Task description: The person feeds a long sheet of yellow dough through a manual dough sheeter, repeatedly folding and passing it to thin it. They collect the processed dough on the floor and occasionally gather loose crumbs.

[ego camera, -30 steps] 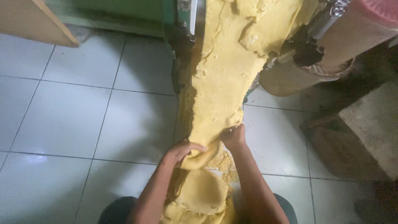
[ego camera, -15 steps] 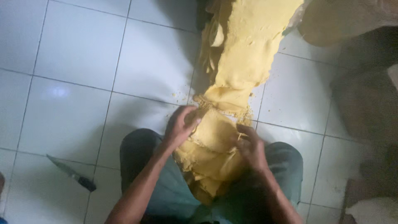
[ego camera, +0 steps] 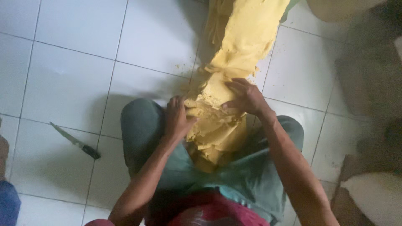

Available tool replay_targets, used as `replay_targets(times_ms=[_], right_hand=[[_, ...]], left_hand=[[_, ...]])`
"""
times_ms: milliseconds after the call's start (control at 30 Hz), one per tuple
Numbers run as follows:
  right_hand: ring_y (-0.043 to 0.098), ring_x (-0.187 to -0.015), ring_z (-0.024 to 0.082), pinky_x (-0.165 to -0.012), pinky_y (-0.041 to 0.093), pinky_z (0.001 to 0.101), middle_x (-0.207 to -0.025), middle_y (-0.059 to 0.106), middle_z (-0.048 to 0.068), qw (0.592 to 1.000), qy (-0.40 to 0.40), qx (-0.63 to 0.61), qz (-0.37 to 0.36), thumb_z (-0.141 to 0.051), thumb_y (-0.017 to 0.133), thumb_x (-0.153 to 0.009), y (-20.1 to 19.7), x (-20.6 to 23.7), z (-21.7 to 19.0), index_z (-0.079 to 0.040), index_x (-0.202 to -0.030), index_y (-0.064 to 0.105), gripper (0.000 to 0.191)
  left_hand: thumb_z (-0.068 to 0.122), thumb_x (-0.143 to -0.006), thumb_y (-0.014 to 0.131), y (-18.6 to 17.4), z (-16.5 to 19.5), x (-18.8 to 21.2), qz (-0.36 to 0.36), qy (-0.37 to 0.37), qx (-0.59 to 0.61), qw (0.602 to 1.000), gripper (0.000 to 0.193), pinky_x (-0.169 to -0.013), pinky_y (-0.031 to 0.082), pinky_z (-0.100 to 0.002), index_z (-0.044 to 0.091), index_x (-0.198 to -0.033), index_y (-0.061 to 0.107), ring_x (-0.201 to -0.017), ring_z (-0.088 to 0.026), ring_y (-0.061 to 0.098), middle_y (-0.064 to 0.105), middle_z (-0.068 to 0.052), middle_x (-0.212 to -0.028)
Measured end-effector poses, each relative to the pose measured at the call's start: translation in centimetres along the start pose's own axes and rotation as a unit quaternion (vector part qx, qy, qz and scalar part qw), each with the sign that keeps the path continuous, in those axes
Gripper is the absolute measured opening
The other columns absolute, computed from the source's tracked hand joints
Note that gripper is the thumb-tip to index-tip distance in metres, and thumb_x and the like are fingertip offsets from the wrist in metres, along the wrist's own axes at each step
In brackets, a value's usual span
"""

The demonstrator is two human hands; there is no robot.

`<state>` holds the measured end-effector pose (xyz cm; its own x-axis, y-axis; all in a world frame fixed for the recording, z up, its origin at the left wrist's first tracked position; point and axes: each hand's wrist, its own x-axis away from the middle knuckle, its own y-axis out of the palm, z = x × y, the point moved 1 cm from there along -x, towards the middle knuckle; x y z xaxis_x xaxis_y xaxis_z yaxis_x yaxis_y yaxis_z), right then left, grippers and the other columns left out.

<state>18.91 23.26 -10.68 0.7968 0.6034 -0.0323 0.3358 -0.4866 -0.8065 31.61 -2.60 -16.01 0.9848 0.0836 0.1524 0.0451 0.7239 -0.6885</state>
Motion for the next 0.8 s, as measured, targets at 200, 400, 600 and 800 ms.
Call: replay_targets(times_ms=[200, 400, 600, 800], right_hand=[[0.068, -0.113, 0.029, -0.093, 0.057, 0.0420, -0.122, 0.071, 0.009, 0.988, 0.146, -0.033, -0.025, -0.029, 0.081, -0.089, 4.8, 9.3, -7.7, -0.013, -0.121, 0.071, 0.037], [0.066, -0.090, 0.041, -0.076, 0.058, 0.0468, -0.094, 0.068, 0.020, 0.939, 0.208, 0.257, 0.095, -0.033, 0.079, -0.075, 6.1, 11.2, -6.8, 0.001, -0.106, 0.069, 0.047], [0.072, -0.087, 0.034, -0.072, 0.056, 0.0514, -0.086, 0.074, 0.010, 0.952, 0.056, 0.213, -0.211, -0.029, 0.077, -0.077, 5.2, 10.0, -5.0, -0.015, -0.093, 0.073, 0.022], [0.069, -0.097, 0.041, -0.077, 0.057, 0.0494, -0.100, 0.073, 0.024, 0.945, 0.326, -0.014, -0.012, -0.027, 0.081, -0.082, 3.6, 11.5, -4.7, -0.003, -0.115, 0.067, 0.044]], left_hand=[[0.022, -0.058, 0.090, -0.4, 3.6, 4.6, 0.148, 0.066, -0.136, 0.977, 0.100, -0.102, 0.038, -0.056, -0.015, -0.140, 0.046, -0.124, -0.055, 0.044, 0.047, -0.040, -0.135], [0.052, -0.063, 0.095, -2.1, 2.7, -0.4, -0.076, -0.080, -0.137, 0.984, 0.083, -0.101, 0.045, -0.053, 0.007, -0.125, 0.062, -0.117, -0.043, 0.056, 0.057, -0.029, -0.125], [0.051, -0.050, 0.094, -2.7, 1.8, -2.3, -0.154, -0.092, -0.017, 0.984, 0.108, -0.109, 0.045, -0.044, 0.004, -0.139, 0.053, -0.129, -0.036, 0.057, 0.059, -0.023, -0.135], [0.048, -0.055, 0.100, -0.8, 2.4, -0.5, -0.202, -0.066, -0.106, 0.971, 0.127, -0.115, 0.038, -0.042, -0.007, -0.149, 0.035, -0.137, -0.038, 0.046, 0.044, -0.029, -0.149]])
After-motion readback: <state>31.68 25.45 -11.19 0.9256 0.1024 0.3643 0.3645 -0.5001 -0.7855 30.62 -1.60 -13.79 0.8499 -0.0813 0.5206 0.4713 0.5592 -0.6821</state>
